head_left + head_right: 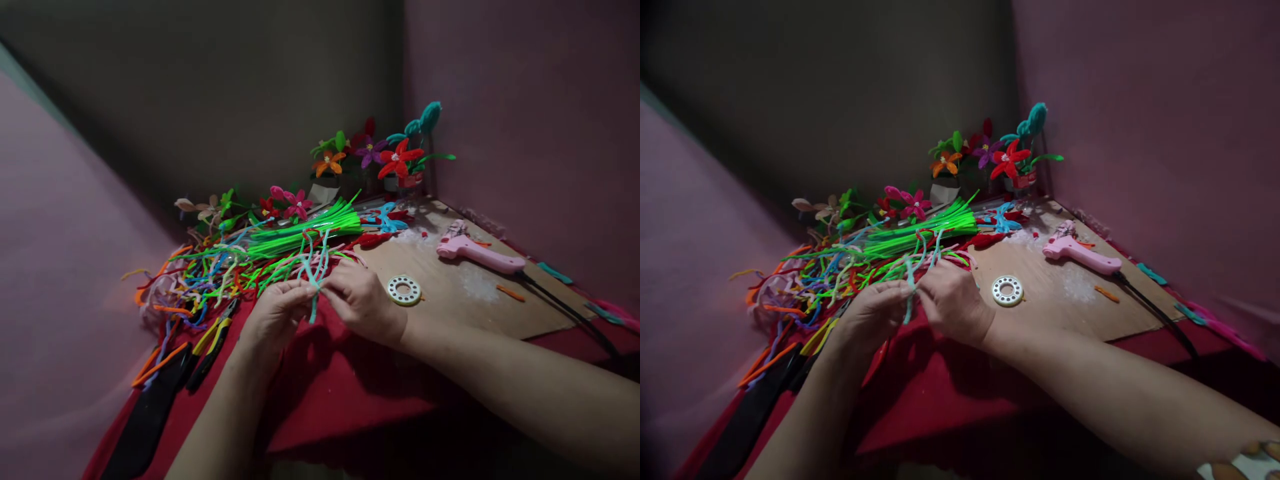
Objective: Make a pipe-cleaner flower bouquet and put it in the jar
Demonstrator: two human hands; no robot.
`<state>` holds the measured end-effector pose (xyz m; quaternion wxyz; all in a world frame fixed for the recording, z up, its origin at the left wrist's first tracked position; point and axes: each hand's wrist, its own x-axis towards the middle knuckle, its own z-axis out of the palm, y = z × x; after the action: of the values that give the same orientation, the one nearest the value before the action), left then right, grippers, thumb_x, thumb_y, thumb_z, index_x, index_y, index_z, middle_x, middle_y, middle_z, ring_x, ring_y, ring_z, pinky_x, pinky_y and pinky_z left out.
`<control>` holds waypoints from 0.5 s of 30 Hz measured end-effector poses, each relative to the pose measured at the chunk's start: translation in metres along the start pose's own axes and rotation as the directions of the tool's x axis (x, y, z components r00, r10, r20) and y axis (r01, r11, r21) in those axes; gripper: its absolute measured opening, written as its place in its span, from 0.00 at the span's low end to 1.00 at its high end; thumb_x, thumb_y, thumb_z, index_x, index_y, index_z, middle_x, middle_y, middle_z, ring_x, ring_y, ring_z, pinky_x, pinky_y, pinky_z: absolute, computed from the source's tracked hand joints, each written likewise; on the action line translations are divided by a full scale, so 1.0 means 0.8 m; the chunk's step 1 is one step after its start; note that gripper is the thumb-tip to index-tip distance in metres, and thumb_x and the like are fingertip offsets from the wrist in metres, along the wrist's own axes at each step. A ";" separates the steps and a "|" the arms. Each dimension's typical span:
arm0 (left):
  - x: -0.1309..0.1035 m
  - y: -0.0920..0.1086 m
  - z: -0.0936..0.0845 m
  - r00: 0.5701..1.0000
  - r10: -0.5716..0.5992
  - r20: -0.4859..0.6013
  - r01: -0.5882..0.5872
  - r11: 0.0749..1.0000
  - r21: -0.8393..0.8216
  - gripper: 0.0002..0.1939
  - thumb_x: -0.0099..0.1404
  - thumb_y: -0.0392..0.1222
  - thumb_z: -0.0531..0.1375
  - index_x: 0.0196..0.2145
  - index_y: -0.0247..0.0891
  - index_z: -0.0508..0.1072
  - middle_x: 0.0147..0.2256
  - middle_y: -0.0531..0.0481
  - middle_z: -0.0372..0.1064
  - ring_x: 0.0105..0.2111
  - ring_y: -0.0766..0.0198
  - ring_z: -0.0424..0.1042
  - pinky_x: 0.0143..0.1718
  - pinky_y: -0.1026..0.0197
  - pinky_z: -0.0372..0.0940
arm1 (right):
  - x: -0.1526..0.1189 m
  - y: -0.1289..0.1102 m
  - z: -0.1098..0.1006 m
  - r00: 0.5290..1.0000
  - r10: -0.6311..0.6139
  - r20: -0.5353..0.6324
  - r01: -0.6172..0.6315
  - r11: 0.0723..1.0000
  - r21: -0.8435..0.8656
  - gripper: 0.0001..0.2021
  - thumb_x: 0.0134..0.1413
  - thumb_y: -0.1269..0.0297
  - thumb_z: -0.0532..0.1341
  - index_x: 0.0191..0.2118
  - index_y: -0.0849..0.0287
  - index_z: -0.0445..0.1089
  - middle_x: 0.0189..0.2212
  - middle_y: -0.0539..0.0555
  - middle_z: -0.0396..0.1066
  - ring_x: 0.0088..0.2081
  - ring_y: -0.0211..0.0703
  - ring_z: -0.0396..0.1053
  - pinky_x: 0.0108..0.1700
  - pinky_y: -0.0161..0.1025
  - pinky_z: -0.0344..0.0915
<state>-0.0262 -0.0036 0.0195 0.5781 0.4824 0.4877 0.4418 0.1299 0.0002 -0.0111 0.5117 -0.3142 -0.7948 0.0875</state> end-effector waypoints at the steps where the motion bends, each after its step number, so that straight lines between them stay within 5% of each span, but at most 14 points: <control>1: -0.002 0.002 -0.001 1.000 0.027 -0.005 -0.026 0.999 0.031 0.10 0.46 0.40 0.66 0.19 0.31 0.70 0.15 0.55 0.58 0.15 0.76 0.53 0.17 0.70 0.51 | 0.003 0.000 -0.001 0.993 0.120 0.005 -0.120 0.985 0.122 0.09 0.52 0.72 0.55 0.25 0.61 0.68 0.23 0.53 0.68 0.29 0.39 0.61 0.35 0.38 0.58; 4: -0.010 0.008 -0.004 0.971 0.227 -0.067 -0.212 0.959 0.186 0.06 0.51 0.38 0.64 0.23 0.33 0.72 0.18 0.55 0.61 0.18 0.75 0.56 0.21 0.71 0.53 | 0.010 0.000 -0.005 0.931 0.348 0.113 -0.363 0.837 0.409 0.07 0.50 0.71 0.58 0.23 0.61 0.69 0.22 0.51 0.69 0.29 0.38 0.64 0.35 0.36 0.59; 9: -0.016 0.009 -0.004 0.890 0.452 -0.059 -0.405 0.844 0.352 0.05 0.49 0.35 0.65 0.27 0.37 0.74 0.27 0.51 0.69 0.27 0.67 0.65 0.31 0.66 0.60 | 0.013 0.002 -0.005 0.857 0.458 0.235 -0.502 0.642 0.580 0.07 0.47 0.67 0.59 0.22 0.61 0.70 0.20 0.50 0.68 0.26 0.36 0.62 0.32 0.35 0.58; 12: -0.016 0.007 0.001 0.846 0.531 0.041 -0.490 0.745 0.452 0.04 0.48 0.35 0.64 0.27 0.38 0.75 0.29 0.49 0.69 0.31 0.64 0.66 0.35 0.64 0.61 | 0.012 0.002 -0.003 0.834 0.477 0.276 -0.537 0.589 0.603 0.07 0.46 0.67 0.59 0.22 0.62 0.70 0.19 0.49 0.66 0.24 0.35 0.61 0.30 0.34 0.57; 15: -0.016 0.006 0.005 0.860 0.510 0.017 -0.460 0.760 0.460 0.04 0.50 0.36 0.64 0.27 0.38 0.75 0.28 0.49 0.69 0.30 0.64 0.66 0.34 0.64 0.61 | 0.012 0.002 -0.003 0.852 0.460 0.250 -0.513 0.637 0.575 0.08 0.47 0.68 0.59 0.21 0.62 0.70 0.19 0.49 0.66 0.25 0.35 0.61 0.31 0.34 0.57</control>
<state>-0.0242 -0.0157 0.0259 0.2891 0.6871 0.4652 0.4774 0.1299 0.0068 -0.0036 0.5110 -0.3257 -0.6254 0.4917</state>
